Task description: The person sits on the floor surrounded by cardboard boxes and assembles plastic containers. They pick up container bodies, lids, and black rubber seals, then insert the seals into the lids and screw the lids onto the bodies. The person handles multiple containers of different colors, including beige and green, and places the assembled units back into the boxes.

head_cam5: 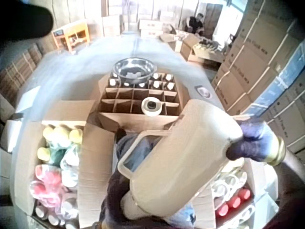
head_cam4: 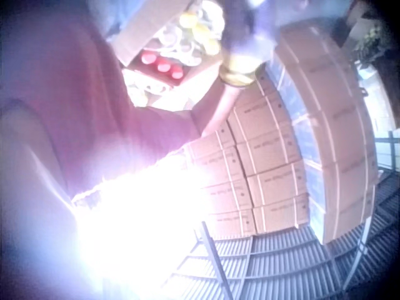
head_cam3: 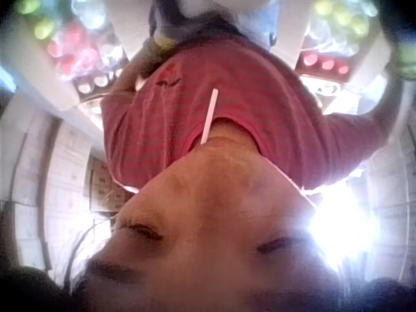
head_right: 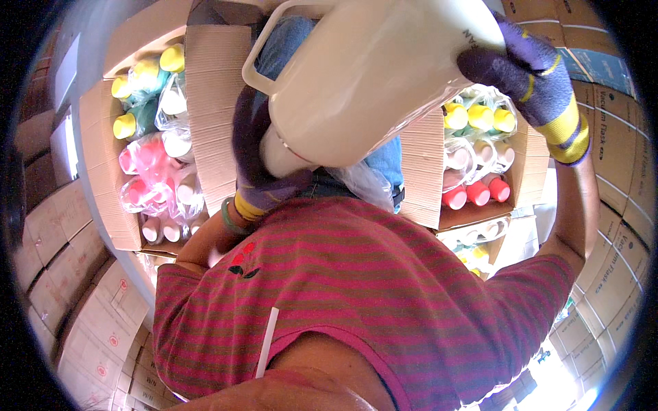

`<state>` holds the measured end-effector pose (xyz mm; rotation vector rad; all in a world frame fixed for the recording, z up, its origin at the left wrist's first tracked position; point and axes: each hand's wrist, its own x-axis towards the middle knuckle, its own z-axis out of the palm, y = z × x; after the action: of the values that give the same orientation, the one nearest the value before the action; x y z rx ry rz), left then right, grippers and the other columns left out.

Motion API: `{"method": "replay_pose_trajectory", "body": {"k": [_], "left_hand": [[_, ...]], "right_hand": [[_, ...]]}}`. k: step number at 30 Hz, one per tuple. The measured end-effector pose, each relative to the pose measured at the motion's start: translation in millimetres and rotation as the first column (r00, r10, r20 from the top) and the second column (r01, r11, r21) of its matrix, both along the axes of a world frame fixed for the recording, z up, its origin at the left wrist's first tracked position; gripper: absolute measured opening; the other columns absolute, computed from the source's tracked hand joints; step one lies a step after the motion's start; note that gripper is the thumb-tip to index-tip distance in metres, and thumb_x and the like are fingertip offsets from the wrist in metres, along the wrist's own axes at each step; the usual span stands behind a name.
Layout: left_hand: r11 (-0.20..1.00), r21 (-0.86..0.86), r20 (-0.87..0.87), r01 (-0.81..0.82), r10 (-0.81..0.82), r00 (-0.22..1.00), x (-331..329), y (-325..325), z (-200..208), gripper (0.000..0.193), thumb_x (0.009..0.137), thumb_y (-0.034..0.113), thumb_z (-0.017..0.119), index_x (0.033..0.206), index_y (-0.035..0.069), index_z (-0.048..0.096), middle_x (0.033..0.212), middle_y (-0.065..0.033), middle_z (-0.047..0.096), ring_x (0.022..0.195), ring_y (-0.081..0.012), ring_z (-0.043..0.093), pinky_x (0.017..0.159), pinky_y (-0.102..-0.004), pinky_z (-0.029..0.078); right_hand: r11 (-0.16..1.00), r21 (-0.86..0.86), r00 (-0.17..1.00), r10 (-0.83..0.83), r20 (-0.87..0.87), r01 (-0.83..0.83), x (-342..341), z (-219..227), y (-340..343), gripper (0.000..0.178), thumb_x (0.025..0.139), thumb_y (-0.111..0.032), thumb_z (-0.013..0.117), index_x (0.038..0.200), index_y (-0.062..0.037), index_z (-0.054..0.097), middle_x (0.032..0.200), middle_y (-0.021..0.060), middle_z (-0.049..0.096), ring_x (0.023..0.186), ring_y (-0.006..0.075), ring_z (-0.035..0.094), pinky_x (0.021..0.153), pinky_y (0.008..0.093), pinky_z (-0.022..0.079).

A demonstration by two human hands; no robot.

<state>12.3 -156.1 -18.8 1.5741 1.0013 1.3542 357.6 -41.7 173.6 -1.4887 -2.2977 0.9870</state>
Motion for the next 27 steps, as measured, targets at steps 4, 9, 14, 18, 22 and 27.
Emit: {"method": "replay_pose_trajectory", "body": {"k": [4, 9, 14, 18, 22, 27], "left_hand": [[0.998, 0.060, 0.068, -0.007, 0.003, 0.998, 26.5, -1.3, -13.5, 0.114, 0.058, 0.033, 0.094, 0.146, 0.001, 0.028, 0.136, -0.0216, 0.047, 0.126, -0.0388, 0.048, 0.104, -0.0491, 0.038], [0.937, -0.284, -0.197, 0.201, -0.263, 0.945, 31.9, -5.0, -22.1, 0.105, 0.055, 0.029, 0.091, 0.140, 0.000, 0.035, 0.130, -0.0233, 0.051, 0.120, -0.0430, 0.050, 0.101, -0.0477, 0.043], [0.993, -0.010, -0.709, 0.121, -0.092, 0.699, 17.5, -22.6, -12.7, 0.092, 0.064, 0.049, 0.081, 0.137, 0.006, 0.046, 0.126, -0.0196, 0.053, 0.118, -0.0401, 0.050, 0.106, -0.0484, 0.037], [0.977, -0.080, -0.865, 0.198, -0.167, 0.473, -40.7, -27.9, 20.9, 0.055, 0.071, 0.030, 0.079, 0.122, 0.015, 0.064, 0.121, -0.0161, 0.055, 0.112, -0.0363, 0.053, 0.102, -0.0473, 0.039], [0.987, 0.108, -0.647, 0.116, -0.019, 0.762, -81.3, 75.5, 43.2, 0.025, 0.078, 0.006, 0.072, 0.102, 0.003, 0.066, 0.108, -0.0157, 0.059, 0.098, -0.0360, 0.061, 0.085, -0.0429, 0.050], [0.989, 0.118, -0.692, 0.091, 0.016, 0.722, -33.5, 303.9, -59.7, 0.024, 0.090, 0.025, 0.064, 0.108, 0.012, 0.071, 0.113, -0.0133, 0.068, 0.107, -0.0342, 0.062, 0.091, -0.0415, 0.049]], "right_hand": [[0.985, 0.152, 0.957, 0.039, 0.289, -0.086, -16.7, 27.2, 10.6, 0.042, 0.093, -0.026, 0.066, 0.127, -0.0015, 0.061, 0.091, 0.0094, 0.072, 0.078, 0.0147, 0.068, 0.068, 0.0301, 0.053], [0.954, 0.176, 0.800, 0.093, 0.593, -0.241, -112.1, 26.0, -6.1, 0.047, 0.093, -0.047, 0.060, 0.109, -0.0035, 0.068, 0.076, 0.0159, 0.068, 0.070, 0.0268, 0.070, 0.063, 0.0379, 0.053], [0.813, 0.030, 0.596, 0.400, 0.696, -0.581, -178.1, 1.7, 11.4, 0.042, 0.091, -0.049, 0.059, 0.090, -0.0088, 0.073, 0.072, 0.0153, 0.067, 0.070, 0.0303, 0.069, 0.061, 0.0399, 0.053], [0.653, 0.022, 0.491, 0.546, 0.678, -0.757, -201.6, -29.7, 31.1, 0.040, 0.091, -0.046, 0.057, 0.081, -0.0111, 0.074, 0.073, 0.0142, 0.068, 0.071, 0.0316, 0.068, 0.060, 0.0424, 0.053], [0.698, 0.054, 0.644, 0.626, 0.439, -0.714, -210.4, -37.8, 60.2, 0.049, 0.093, -0.050, 0.050, 0.080, -0.0100, 0.074, 0.075, 0.0139, 0.069, 0.071, 0.0322, 0.068, 0.063, 0.0438, 0.053], [0.640, -0.284, 0.591, 0.768, 0.248, -0.714, -216.3, -31.3, 104.1, 0.062, 0.091, -0.063, 0.047, 0.082, -0.0082, 0.073, 0.075, 0.0155, 0.069, 0.074, 0.0332, 0.068, 0.068, 0.0420, 0.054]]}}
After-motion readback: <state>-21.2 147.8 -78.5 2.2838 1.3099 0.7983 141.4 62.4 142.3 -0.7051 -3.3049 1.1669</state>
